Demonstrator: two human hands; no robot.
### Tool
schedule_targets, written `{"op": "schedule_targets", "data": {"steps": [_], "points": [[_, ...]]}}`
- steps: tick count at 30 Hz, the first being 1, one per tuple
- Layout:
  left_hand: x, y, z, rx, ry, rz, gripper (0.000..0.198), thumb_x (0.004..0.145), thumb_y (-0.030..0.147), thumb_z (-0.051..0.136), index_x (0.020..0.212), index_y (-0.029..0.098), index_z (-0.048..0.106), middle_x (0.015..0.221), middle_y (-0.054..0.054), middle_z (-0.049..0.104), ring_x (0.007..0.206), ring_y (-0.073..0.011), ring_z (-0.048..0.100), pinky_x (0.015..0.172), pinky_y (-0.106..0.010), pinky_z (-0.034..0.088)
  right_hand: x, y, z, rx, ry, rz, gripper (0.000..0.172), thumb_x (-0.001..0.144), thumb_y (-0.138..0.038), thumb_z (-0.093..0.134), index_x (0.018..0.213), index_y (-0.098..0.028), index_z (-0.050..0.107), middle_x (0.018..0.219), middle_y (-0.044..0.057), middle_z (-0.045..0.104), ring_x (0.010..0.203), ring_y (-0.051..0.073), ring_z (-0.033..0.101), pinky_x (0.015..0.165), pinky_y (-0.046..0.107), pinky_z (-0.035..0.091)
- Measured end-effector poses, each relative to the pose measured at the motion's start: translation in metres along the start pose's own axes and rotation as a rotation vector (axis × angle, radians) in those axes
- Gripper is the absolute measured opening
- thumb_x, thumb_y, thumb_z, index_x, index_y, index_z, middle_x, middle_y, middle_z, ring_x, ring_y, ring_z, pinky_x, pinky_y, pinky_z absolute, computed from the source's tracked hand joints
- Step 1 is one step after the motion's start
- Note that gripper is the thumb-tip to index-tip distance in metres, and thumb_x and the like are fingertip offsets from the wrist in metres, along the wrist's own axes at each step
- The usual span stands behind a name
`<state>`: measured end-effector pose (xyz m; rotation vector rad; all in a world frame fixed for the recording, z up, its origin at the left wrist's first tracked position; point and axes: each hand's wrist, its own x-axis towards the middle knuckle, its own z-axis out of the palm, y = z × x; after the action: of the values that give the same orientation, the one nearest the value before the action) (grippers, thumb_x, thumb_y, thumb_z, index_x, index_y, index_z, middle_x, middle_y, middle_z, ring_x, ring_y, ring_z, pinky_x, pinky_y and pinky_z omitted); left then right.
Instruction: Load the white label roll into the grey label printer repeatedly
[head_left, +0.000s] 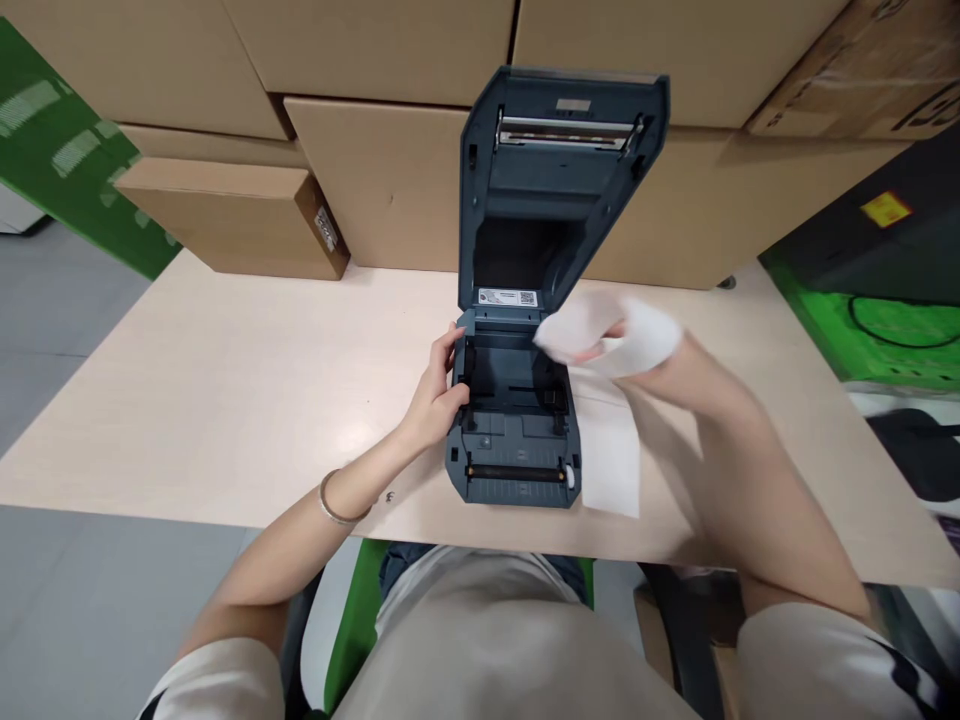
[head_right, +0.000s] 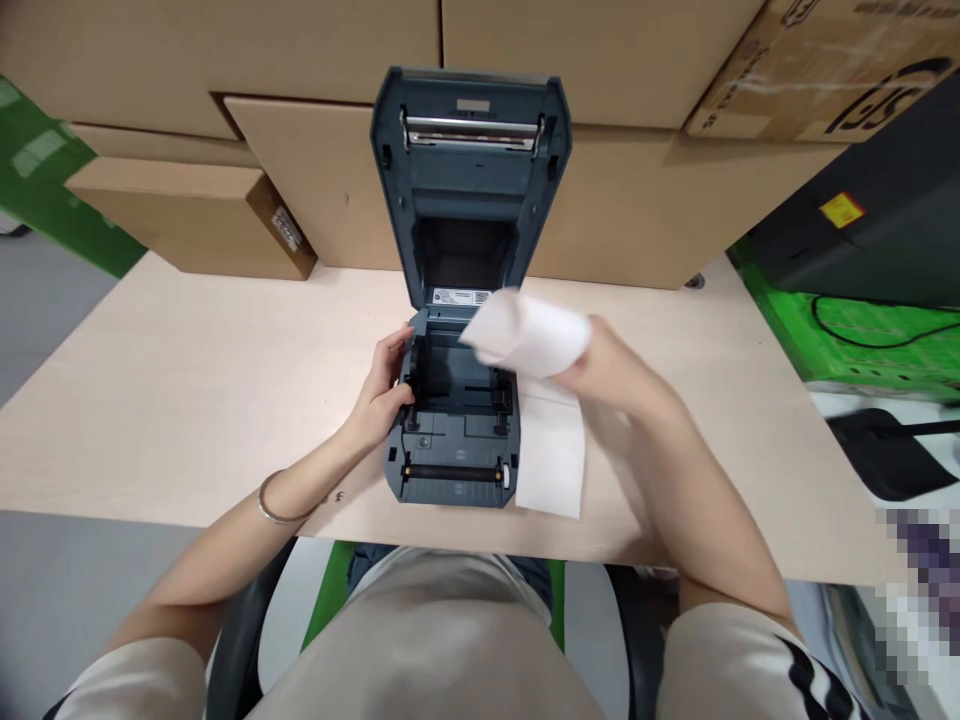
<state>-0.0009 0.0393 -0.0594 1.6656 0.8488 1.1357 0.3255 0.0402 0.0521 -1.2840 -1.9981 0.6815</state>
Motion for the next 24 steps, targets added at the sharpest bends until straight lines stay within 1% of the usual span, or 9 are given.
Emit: {"op": "schedule_targets", "data": {"steps": [2,4,7,10,13,16,19,21,24], "points": [[0.0,0.001,0.0,0.011,0.003,0.007,0.088,0.079,0.017,0.061,0.161,0.033,0.033,0.182,-0.005,0.029,0.172,-0.0349,0.022,0.141,-0.061,0.022,0.004,-0.022,0.031,-0.109,-0.131,-0.144,0.029,0.09,-0.029,0.077,0.119,-0.022,0.08,0.122,0.009,0.083,0.121,0.033,0.078,0.123,0.065,0.051],[-0.001,0.002,0.0,0.021,0.009,0.017,0.085,0.083,0.018,0.061,0.162,0.032,0.033,0.182,-0.006,0.03,0.171,-0.0348,0.024,0.14,-0.06,0.024,0.009,-0.036,0.055,-0.312,-0.276,-0.305,0.031,0.098,-0.017,0.063,0.125,-0.018,0.078,0.122,0.01,0.083,0.133,0.033,0.073,0.134,0.069,0.036],[-0.001,0.0,0.0,0.024,0.013,0.032,0.081,0.086,0.02,0.062,0.162,0.032,0.034,0.182,-0.007,0.03,0.172,-0.0347,0.023,0.14,-0.059,0.025,0.013,-0.043,0.073,-0.485,-0.38,-0.402,0.036,0.101,-0.008,0.053,0.129,-0.012,0.077,0.122,0.013,0.084,0.138,0.033,0.07,0.137,0.067,0.032],[0.0,-0.003,-0.001,0.021,0.01,0.027,0.081,0.086,0.021,0.062,0.162,0.032,0.035,0.183,-0.008,0.028,0.172,-0.0347,0.02,0.14,-0.059,0.024,0.012,-0.039,0.074,-0.487,-0.384,-0.383,0.041,0.098,-0.004,0.053,0.13,-0.013,0.077,0.124,0.012,0.083,0.136,0.032,0.072,0.137,0.066,0.033],[0.0,-0.003,0.0,0.022,0.005,0.02,0.08,0.087,0.022,0.062,0.161,0.032,0.035,0.183,-0.008,0.026,0.173,-0.0347,0.018,0.141,-0.059,0.023,0.007,-0.033,0.067,-0.468,-0.38,-0.371,0.039,0.099,-0.008,0.055,0.128,-0.018,0.079,0.123,0.008,0.084,0.136,0.03,0.072,0.137,0.068,0.03],[-0.001,0.0,0.0,0.018,0.008,0.007,0.08,0.086,0.02,0.061,0.162,0.031,0.036,0.184,-0.007,0.026,0.174,-0.034,0.017,0.141,-0.059,0.023,-0.002,-0.026,0.058,-0.291,-0.394,-0.375,0.036,0.105,-0.016,0.049,0.121,-0.023,0.081,0.12,0.004,0.085,0.142,0.028,0.068,0.141,0.067,0.019],[-0.001,0.004,0.0,0.014,0.005,-0.001,0.08,0.087,0.021,0.06,0.162,0.031,0.036,0.184,-0.007,0.025,0.173,-0.0338,0.018,0.141,-0.059,0.022,-0.011,-0.024,0.052,-0.054,-0.381,-0.385,0.031,0.108,-0.034,0.054,0.121,-0.025,0.081,0.131,0.005,0.081,0.145,0.029,0.065,0.142,0.065,0.012],[-0.001,0.006,0.0,0.016,0.005,-0.004,0.08,0.087,0.022,0.061,0.162,0.032,0.036,0.184,-0.006,0.026,0.173,-0.0338,0.018,0.142,-0.06,0.021,-0.017,-0.028,0.055,-0.001,-0.312,-0.358,0.031,0.102,-0.048,0.069,0.118,-0.026,0.082,0.132,0.007,0.081,0.137,0.031,0.071,0.141,0.065,0.016],[0.0,0.008,0.001,0.013,0.015,-0.024,0.081,0.084,0.02,0.061,0.161,0.032,0.036,0.183,-0.006,0.027,0.173,-0.0333,0.017,0.142,-0.06,0.019,-0.028,-0.037,0.063,-0.031,-0.187,-0.303,0.017,0.1,-0.042,0.074,0.101,-0.026,0.081,0.115,0.004,0.085,0.115,0.026,0.08,0.137,0.059,0.035]]}}
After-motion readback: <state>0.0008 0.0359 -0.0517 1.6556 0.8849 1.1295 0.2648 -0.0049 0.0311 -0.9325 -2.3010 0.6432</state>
